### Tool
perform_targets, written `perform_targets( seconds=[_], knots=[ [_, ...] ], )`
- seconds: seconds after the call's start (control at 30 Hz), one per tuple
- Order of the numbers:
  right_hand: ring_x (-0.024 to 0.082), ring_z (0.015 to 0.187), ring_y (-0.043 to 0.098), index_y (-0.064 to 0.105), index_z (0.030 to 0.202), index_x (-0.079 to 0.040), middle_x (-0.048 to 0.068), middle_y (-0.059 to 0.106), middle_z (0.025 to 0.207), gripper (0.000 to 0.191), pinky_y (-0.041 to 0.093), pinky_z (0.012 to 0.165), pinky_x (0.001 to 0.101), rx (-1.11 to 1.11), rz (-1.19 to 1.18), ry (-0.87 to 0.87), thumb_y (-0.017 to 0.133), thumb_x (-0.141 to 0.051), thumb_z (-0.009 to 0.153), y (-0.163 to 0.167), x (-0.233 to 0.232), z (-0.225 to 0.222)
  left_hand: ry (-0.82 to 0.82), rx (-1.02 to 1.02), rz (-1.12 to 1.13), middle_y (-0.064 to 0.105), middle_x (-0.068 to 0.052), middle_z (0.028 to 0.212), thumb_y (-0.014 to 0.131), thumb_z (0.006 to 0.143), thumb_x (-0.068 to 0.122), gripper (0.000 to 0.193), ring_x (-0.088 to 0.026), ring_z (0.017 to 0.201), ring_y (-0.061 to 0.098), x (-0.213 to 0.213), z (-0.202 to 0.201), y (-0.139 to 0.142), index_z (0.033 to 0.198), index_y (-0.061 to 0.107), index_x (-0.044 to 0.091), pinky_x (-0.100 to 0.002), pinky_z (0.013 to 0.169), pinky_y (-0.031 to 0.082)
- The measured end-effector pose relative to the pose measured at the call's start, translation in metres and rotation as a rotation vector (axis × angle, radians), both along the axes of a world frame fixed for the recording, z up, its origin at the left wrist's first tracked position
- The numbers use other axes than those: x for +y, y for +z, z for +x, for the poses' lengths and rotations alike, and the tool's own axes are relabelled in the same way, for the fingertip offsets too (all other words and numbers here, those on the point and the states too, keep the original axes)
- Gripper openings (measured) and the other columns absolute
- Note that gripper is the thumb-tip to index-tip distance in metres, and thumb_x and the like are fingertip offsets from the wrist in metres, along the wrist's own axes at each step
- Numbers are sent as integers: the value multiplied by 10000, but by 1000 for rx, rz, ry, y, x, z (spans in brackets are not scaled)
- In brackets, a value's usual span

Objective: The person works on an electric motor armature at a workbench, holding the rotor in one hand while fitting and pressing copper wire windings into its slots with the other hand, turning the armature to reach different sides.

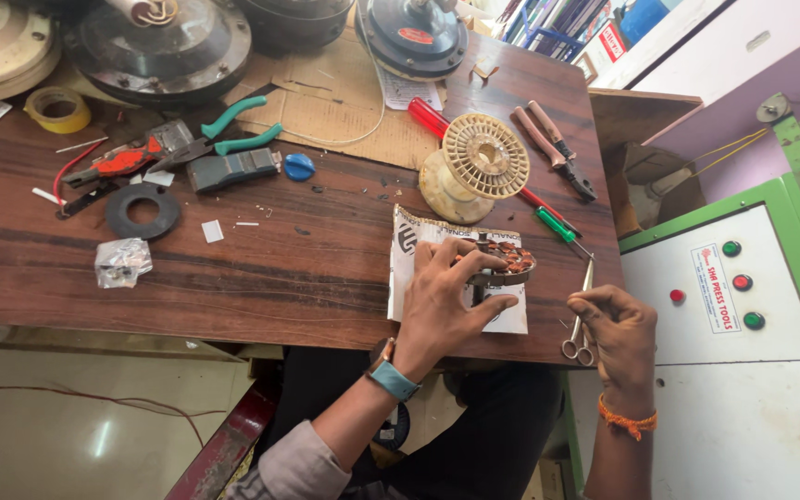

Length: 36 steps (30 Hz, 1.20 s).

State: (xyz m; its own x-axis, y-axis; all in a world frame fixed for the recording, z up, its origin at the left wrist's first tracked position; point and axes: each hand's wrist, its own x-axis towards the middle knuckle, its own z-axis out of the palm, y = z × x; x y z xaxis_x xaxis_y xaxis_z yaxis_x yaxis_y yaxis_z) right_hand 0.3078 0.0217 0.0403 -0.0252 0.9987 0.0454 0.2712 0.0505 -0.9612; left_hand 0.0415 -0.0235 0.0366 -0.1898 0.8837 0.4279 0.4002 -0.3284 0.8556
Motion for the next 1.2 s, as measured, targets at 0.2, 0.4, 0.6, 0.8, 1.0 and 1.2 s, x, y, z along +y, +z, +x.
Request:
perform_targets(
  seconds=[0.2,0.4,0.6,0.8,1.0,1.2],
  knots=[
    [-15,596,472,737,969,-2,-36,647,747,104,327,505,152,-87,123,-33,779,-30,878,12,-12,-15,106,19,50,610,27,1081,892,760,267,310,-222,1038,517,4,11,-6,1033,761,203,-358,784,537],
    [-27,621,459,741,1010,-26,-73,637,755,126,312,528,162,-326,395,-15,806,-60,908,48,-3,-40,158,13,131,596,-7,1104,888,740,218,342,-260,1066,492,3,17,-18,1055,756,191,-373,796,523],
    [-23,576,356,760,986,-28,-93,533,659,96,242,501,198,-424,434,46,813,-49,909,73,14,-80,167,10,120,579,-36,1128,881,760,218,354,-267,1082,481,1,18,-17,1076,728,167,-388,829,511],
    [-14,548,343,767,986,-37,-76,505,606,110,257,485,210,-520,484,72,827,-74,901,82,9,-91,200,-20,142,577,-49,1123,858,754,222,339,-283,1096,483,0,21,-16,1054,715,154,-413,860,517],
    [-3,534,343,768,996,-45,-65,497,588,125,247,481,222,-570,517,52,835,-85,897,86,0,-91,212,-14,113,570,-56,1104,842,747,229,336,-284,1092,487,1,24,-16,1040,702,144,-415,849,517],
    [2,513,370,760,994,-52,-63,543,594,126,252,477,226,-570,560,45,837,-86,900,87,-14,-97,233,-14,116,558,-56,1082,825,744,235,329,-277,1081,485,2,28,-17,1022,686,128,-423,827,508]
  ],
)
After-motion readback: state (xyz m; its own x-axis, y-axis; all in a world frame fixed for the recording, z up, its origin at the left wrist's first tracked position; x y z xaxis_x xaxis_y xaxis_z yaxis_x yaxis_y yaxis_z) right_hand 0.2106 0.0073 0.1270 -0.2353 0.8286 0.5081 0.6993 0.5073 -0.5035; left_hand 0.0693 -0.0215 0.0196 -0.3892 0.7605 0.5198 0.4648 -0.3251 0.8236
